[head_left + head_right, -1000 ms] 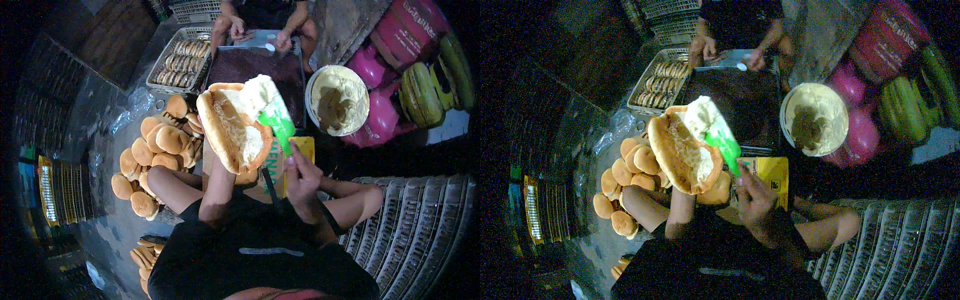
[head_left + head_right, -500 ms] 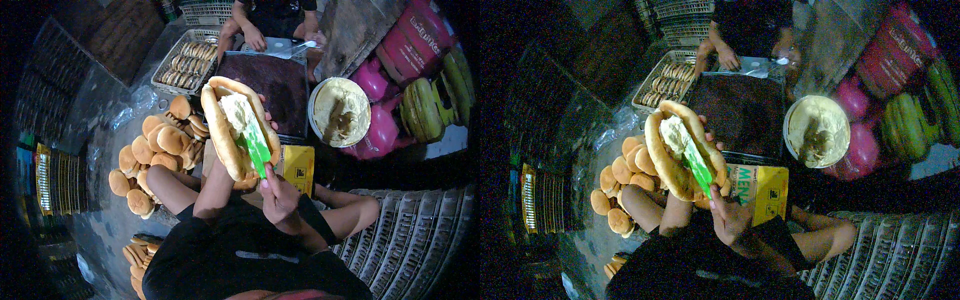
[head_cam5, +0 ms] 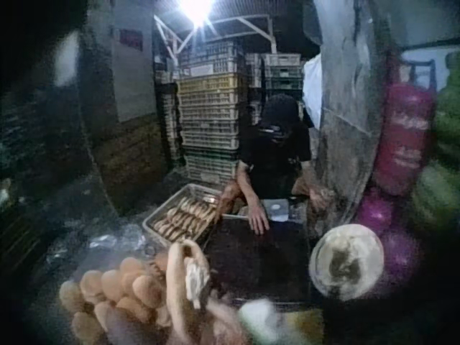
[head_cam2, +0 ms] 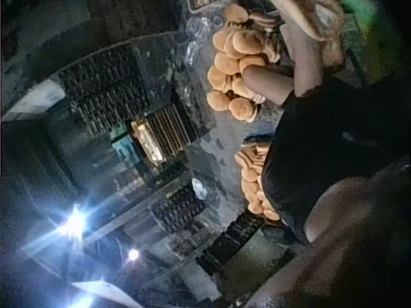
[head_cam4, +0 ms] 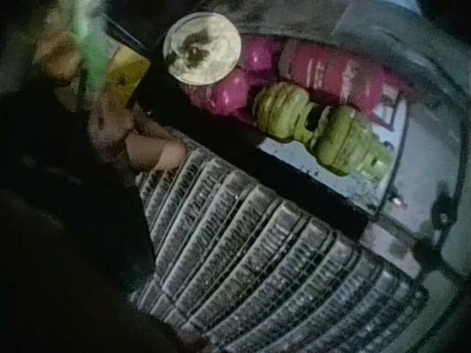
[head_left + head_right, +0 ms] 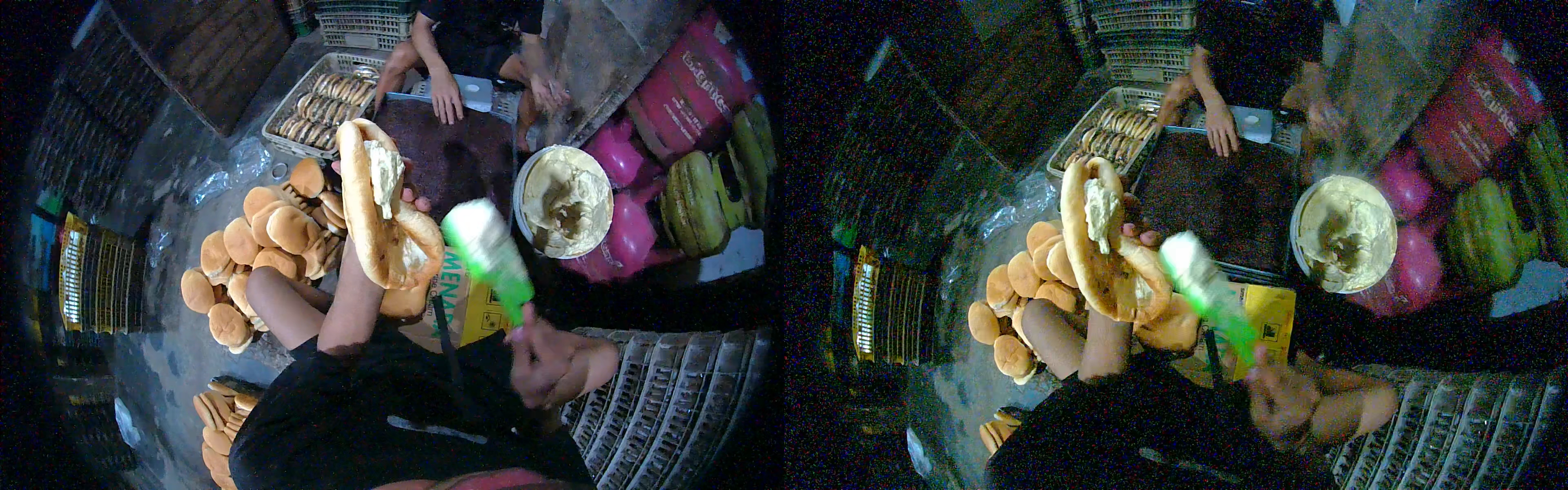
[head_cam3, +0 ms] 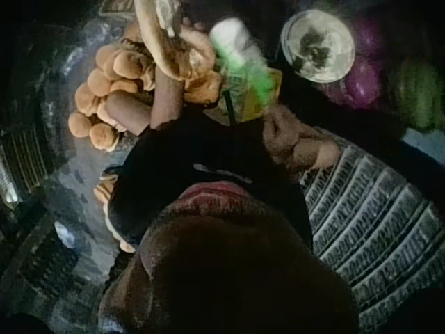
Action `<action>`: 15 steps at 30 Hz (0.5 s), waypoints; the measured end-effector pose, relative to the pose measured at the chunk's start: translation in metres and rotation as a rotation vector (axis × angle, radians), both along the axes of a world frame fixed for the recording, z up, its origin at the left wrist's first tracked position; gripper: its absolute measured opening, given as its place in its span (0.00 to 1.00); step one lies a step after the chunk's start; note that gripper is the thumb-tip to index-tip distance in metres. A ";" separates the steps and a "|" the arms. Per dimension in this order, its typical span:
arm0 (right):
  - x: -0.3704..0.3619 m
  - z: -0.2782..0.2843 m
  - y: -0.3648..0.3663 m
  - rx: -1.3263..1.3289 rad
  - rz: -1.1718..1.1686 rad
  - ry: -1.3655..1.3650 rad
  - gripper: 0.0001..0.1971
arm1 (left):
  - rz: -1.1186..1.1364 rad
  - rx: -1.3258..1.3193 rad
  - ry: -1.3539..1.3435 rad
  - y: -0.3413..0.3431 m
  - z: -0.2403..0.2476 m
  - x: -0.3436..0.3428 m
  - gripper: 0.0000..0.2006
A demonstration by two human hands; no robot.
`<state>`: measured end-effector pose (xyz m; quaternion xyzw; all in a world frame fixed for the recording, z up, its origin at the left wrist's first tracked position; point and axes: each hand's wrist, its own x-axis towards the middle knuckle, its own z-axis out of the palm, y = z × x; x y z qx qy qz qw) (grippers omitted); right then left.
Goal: The person repeatedly scoops margarine from a tub with a green spatula and spreads it inside sliced buns. They handle buns one at a time, open them, apply the spread, and place them back on the pile. A second person in the background slices buns on a cutting board.
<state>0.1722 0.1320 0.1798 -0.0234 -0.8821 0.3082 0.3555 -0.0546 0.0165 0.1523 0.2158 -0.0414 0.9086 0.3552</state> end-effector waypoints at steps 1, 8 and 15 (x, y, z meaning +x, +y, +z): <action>-0.001 0.007 0.007 -0.022 -0.035 -0.082 0.17 | 0.006 -0.022 0.097 0.000 -0.002 0.001 0.26; -0.050 0.035 0.037 0.151 0.085 0.014 0.18 | -0.058 -0.322 -0.075 -0.001 -0.002 0.017 0.19; -0.040 0.031 0.044 0.327 0.133 -0.052 0.21 | 0.160 -0.618 -0.037 0.000 -0.009 0.013 0.19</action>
